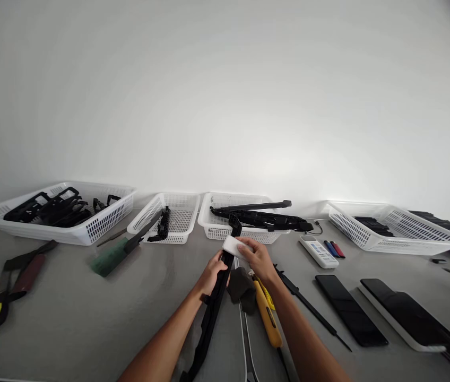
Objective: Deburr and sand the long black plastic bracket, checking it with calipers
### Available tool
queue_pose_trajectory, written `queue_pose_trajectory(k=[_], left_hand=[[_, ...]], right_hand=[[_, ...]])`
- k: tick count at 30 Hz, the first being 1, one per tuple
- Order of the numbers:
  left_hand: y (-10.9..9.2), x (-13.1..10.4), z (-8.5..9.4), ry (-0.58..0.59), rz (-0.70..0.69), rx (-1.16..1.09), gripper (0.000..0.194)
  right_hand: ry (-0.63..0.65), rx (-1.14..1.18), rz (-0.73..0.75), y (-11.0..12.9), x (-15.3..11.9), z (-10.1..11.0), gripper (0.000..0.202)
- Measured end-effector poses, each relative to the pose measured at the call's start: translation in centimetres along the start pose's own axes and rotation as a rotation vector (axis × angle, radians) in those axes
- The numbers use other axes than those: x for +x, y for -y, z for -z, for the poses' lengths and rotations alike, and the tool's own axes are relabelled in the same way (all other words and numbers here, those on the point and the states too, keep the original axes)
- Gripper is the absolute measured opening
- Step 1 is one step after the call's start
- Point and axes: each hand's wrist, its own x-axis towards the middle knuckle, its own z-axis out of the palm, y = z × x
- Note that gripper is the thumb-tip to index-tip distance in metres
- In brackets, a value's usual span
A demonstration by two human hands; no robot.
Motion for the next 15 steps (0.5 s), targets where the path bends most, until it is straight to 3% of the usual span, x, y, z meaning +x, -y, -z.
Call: queue_pose_trajectory(k=[3,5,10,15], left_hand=[[0.1,-0.1,0.1,0.008,-0.008,-0.01,0.071],[0.2,0.0,0.1,0.018,-0.023,-0.051,0.075],[0.2,0.3,0.0,-0.013,-0.065,-0.191,0.076],[-0.2,0.2,0.2,-0.116,-0.022,-0.141,0.047]], right_hand=[[-0.167,-0.005,-0.003,-0.3,0.5,0.5,0.067],[-0.211,0.0,-0.009,-0.1,0.9,0.8,0.069],[0.05,0.025,-0.031,0.4,1.3,0.4,0.047],[0.011,0.044,-0.046,0.3,0.8,-0.3,0.05]])
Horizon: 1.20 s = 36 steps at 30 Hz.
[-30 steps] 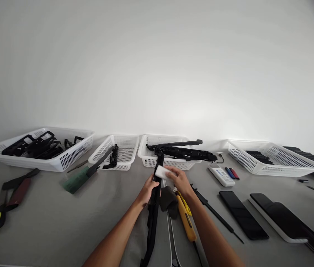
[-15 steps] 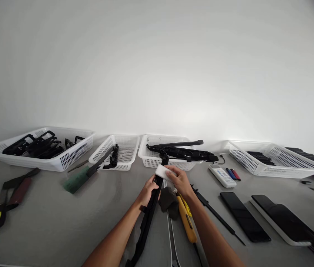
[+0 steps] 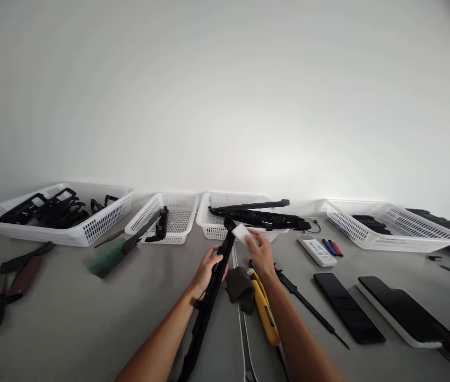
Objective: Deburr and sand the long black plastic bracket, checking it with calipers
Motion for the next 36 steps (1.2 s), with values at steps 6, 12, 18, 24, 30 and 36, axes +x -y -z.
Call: queue_pose_trajectory(k=[6,12,18,24,30,36], left_hand=[[-0.1,-0.5,-0.5,-0.013,0.004,0.053,0.04],[-0.1,-0.6,-0.9,-0.008,-0.017,0.096,0.044],[0.2,-0.4,-0.6,-0.023,0.001,0.075,0.047],[0.6,-0.2,-0.5,-0.047,0.037,0.112,0.051],[0.8,-0.1,-0.3,-0.032,0.032,0.118,0.053],[0.5,-0.2,-0.3,-0.004,0.04,0.142,0.054]], right_hand=[[0.058,0.022,-0.033,0.3,-0.3,-0.1,0.048],[0.202,0.049,-0.11,0.7,-0.9,0.0,0.044],[0.194,0.057,-0.081,0.8,-1.4,-0.4,0.044],[0.037,0.025,-0.029,0.4,-2.0,-1.4,0.048],[-0.103,-0.011,-0.019,0.1,-1.7,-0.8,0.06],[-0.137,-0.026,0.042,1.7,-0.4,-1.3,0.058]])
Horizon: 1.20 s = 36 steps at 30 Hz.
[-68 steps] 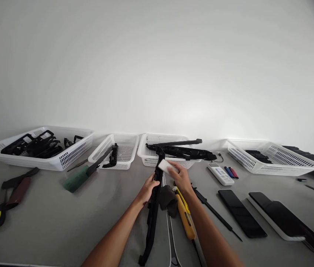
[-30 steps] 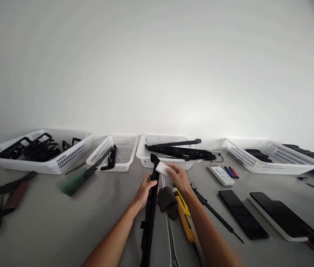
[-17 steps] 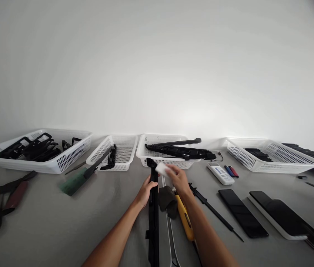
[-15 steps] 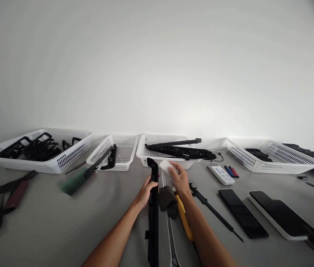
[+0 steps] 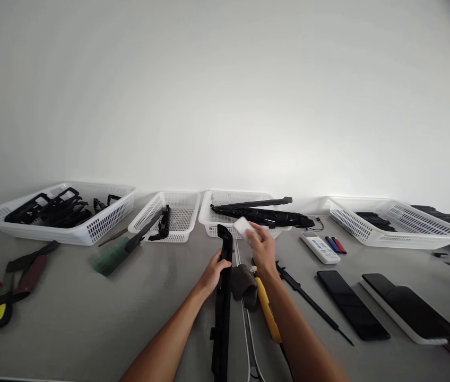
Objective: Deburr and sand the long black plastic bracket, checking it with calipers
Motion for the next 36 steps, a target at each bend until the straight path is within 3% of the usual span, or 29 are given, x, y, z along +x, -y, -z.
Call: queue_pose_trajectory(k=[8,20,25,31,36], left_hand=[[-1.1,-1.0,-0.6,0.111,0.017,0.002,0.045],[0.1,-0.4,-0.4,0.136,0.038,0.007,0.048],[-0.1,-0.5,-0.5,0.131,0.043,-0.001,0.05],[-0.5,-0.7,-0.6,0.143,0.071,-0.004,0.053],[-0.7,-0.8,-0.6,0.152,0.053,0.005,0.053]], right_hand=[[0.203,-0.02,0.048,1.0,1.5,-0.7,0.043],[0.306,-0.008,0.037,0.3,2.4,0.1,0.038],[0.291,0.015,0.002,-0.1,1.9,0.8,0.036],[0.084,0.034,-0.056,-1.4,2.2,1.5,0.046],[0.056,0.037,-0.064,-1.6,1.9,0.9,0.048]])
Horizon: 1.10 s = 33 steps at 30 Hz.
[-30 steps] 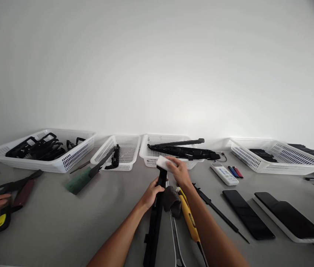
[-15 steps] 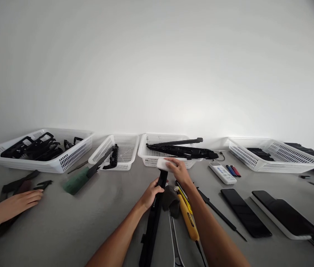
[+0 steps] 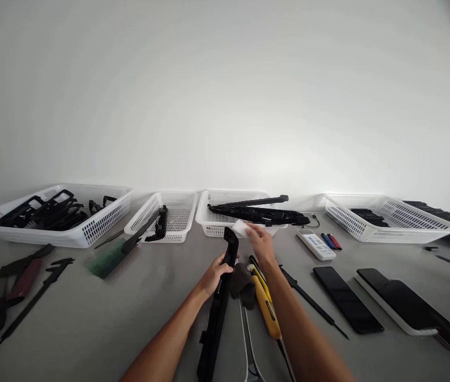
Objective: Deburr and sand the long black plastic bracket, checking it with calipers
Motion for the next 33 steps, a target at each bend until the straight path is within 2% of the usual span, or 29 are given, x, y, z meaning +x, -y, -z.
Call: queue_pose_trajectory(k=[8,10,14,17,21,22,23,26,28,31,33], left_hand=[[0.4,0.1,0.2,-0.005,0.011,-0.002,0.054],[0.5,0.1,0.3,-0.005,0.003,-0.001,0.054],[0.6,0.2,0.4,-0.013,-0.001,0.001,0.057],[0.7,0.3,0.4,-0.061,-0.032,0.019,0.054],[0.8,0.5,0.3,-0.093,-0.106,0.056,0.05],[0.8,0.5,0.3,-0.086,-0.117,0.046,0.051],[0.8,0.4,0.3,-0.082,-0.12,0.025,0.055],[0.8,0.2,0.4,-0.066,-0.102,-0.005,0.061],[1.0,0.1,0.6,-0.086,-0.076,-0.01,0.061],[1.5,0.3,1.2,-0.127,-0.046,-0.019,0.064],[1.9,0.6,1.7,-0.142,-0.031,-0.008,0.067]], right_hand=[[-0.027,-0.021,0.007,0.4,-0.4,-1.2,0.052],[-0.032,-0.035,0.011,0.5,-0.3,-1.1,0.052],[-0.13,-0.061,0.005,0.8,-0.3,-0.2,0.058],[-0.032,-0.033,0.007,1.3,-0.8,0.7,0.06],[0.247,0.043,-0.013,1.7,-1.8,2.0,0.062],[0.343,0.049,-0.028,1.5,-2.0,2.2,0.06],[0.386,0.043,-0.023,1.3,-2.2,2.5,0.057],[0.373,-0.044,0.128,0.5,-2.7,2.8,0.048],[0.39,-0.152,0.209,0.1,-3.0,2.9,0.05],[0.403,-0.316,0.242,-0.1,-3.3,2.9,0.056],[0.337,-0.386,0.224,-0.1,-3.3,2.9,0.054]])
